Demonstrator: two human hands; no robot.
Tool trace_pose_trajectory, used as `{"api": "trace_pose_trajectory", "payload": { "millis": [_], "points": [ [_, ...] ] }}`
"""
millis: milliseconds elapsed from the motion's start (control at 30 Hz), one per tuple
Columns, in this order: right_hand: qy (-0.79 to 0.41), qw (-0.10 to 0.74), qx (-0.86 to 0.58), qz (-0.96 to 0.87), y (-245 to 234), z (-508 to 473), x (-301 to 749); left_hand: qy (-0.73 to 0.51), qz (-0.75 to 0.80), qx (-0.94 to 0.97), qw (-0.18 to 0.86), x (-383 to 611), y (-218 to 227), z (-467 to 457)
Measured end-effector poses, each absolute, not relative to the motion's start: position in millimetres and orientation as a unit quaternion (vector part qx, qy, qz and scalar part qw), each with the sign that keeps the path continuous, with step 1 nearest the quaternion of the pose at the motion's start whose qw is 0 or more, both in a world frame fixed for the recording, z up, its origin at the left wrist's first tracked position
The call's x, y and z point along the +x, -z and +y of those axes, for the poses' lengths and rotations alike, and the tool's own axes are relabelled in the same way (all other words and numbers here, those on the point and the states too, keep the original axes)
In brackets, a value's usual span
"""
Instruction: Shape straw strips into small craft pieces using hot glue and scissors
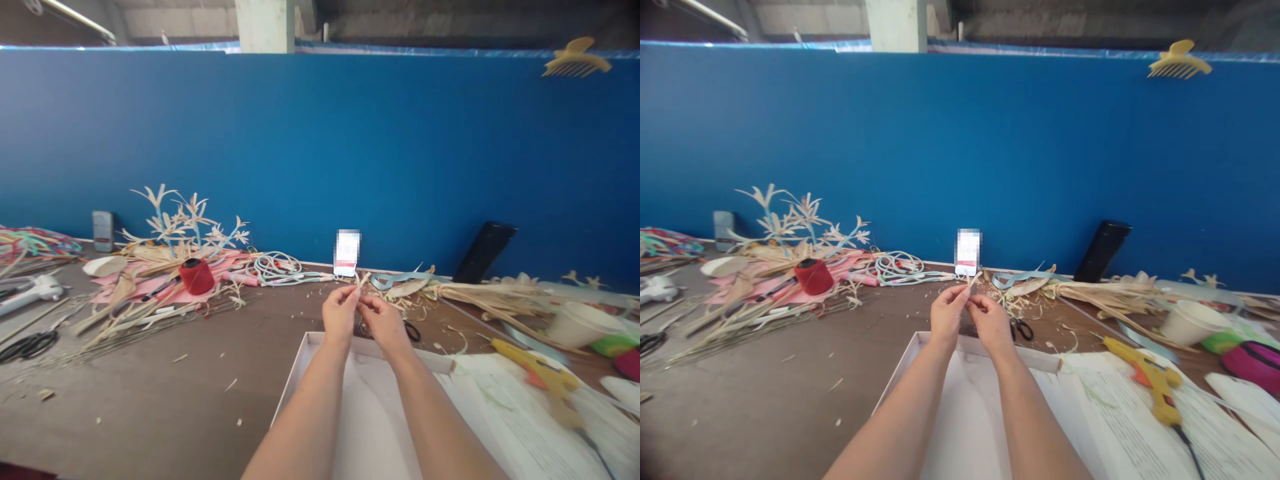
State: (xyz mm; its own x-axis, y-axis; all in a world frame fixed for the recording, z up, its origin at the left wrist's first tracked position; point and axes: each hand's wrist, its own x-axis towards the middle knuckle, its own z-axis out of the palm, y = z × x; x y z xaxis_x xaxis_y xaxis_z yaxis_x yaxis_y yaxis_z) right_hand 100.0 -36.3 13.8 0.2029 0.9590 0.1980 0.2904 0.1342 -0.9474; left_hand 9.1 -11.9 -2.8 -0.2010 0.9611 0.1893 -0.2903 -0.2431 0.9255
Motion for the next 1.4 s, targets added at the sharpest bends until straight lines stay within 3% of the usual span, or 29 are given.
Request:
{"api": "trace_pose_trajectory", "payload": {
  "millis": [567, 867, 1400],
  "points": [
    [-0.276, 0.518, -0.581, -0.563, -10.0, -34.4, 103.0, -0.653, 0.382, 0.443, 0.481, 8.2, -3.0, -15.2],
    [-0.303, 0.523, -0.561, -0.566, -9.5, -33.7, 102.0, -0.635, 0.304, 0.374, 0.604, 7.3, -2.8, -13.1],
    [-0.372, 0.514, -0.518, -0.574, -3.7, -32.5, 101.9, -0.609, 0.238, 0.333, 0.68, 2.5, -7.1, -15.2]
  ]
}}
